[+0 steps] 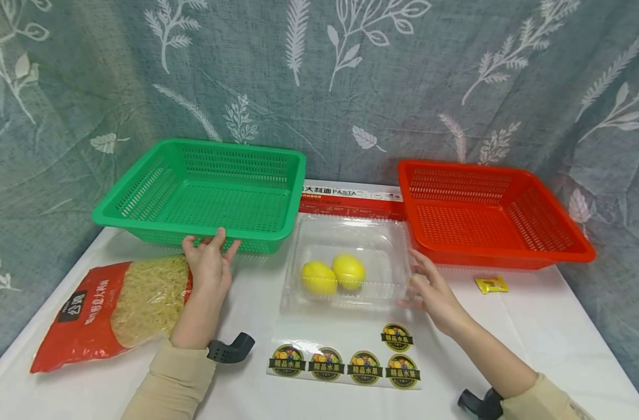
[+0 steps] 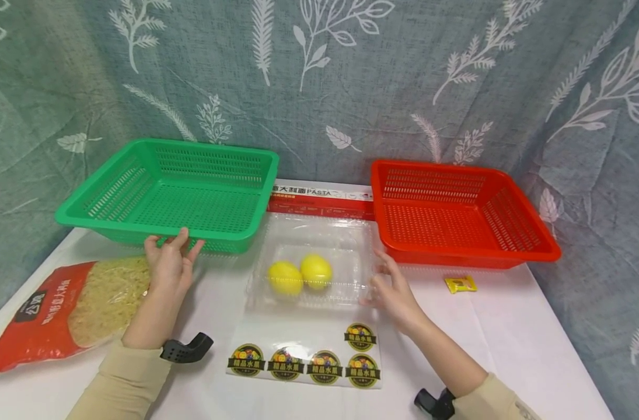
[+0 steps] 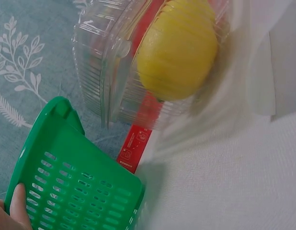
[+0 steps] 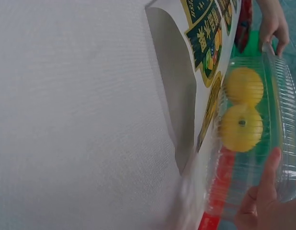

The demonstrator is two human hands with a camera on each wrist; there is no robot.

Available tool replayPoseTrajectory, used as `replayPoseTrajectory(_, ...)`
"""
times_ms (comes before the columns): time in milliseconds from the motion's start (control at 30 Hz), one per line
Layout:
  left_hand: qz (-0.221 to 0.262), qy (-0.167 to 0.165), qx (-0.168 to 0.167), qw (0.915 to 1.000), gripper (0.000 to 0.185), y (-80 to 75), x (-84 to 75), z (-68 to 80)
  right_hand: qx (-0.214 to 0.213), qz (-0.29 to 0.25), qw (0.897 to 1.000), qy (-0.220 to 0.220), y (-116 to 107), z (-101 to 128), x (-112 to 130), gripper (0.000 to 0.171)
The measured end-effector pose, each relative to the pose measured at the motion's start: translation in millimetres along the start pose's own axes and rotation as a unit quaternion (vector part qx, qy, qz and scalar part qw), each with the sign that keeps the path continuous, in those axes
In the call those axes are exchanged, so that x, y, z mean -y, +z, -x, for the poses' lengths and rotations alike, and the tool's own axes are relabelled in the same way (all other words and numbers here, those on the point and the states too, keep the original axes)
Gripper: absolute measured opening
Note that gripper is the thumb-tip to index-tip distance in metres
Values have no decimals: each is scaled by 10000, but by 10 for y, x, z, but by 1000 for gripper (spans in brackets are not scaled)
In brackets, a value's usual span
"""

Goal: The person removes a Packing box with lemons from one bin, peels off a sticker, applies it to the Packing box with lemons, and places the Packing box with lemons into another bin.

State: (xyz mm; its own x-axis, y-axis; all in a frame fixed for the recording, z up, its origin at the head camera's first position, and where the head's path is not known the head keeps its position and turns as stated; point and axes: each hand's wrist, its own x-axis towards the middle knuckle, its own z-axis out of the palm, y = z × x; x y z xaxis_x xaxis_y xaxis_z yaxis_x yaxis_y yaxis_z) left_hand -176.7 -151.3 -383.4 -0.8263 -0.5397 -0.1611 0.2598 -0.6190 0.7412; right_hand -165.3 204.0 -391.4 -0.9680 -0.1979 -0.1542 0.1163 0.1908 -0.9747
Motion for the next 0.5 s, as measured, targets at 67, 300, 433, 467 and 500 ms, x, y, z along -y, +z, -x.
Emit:
replayPoseTrajectory(67,34,12,5,10000,27,7,3,-6,16,-32,10000,-2,-1,-10,0,65)
replayPoseTrajectory(300,6,-29,-3,10000,27,31,8,-19,58,-2,10000,36,-19,-32,-21,63)
replayPoseTrajectory(433,-140,-72,-37,9999,30,25,-5,-1,75,168,9998,-27,-19,-34,-16,62)
replayPoseTrajectory(467,-166,-77,-49,9998,31,20,-10,4,82,207,9997,-39,-17,-33,-15,61)
replayPoseTrajectory(500,-207,-76,-57,9997,31,15,-14,12,91,233,9997,-42,-15,-32,-14,61)
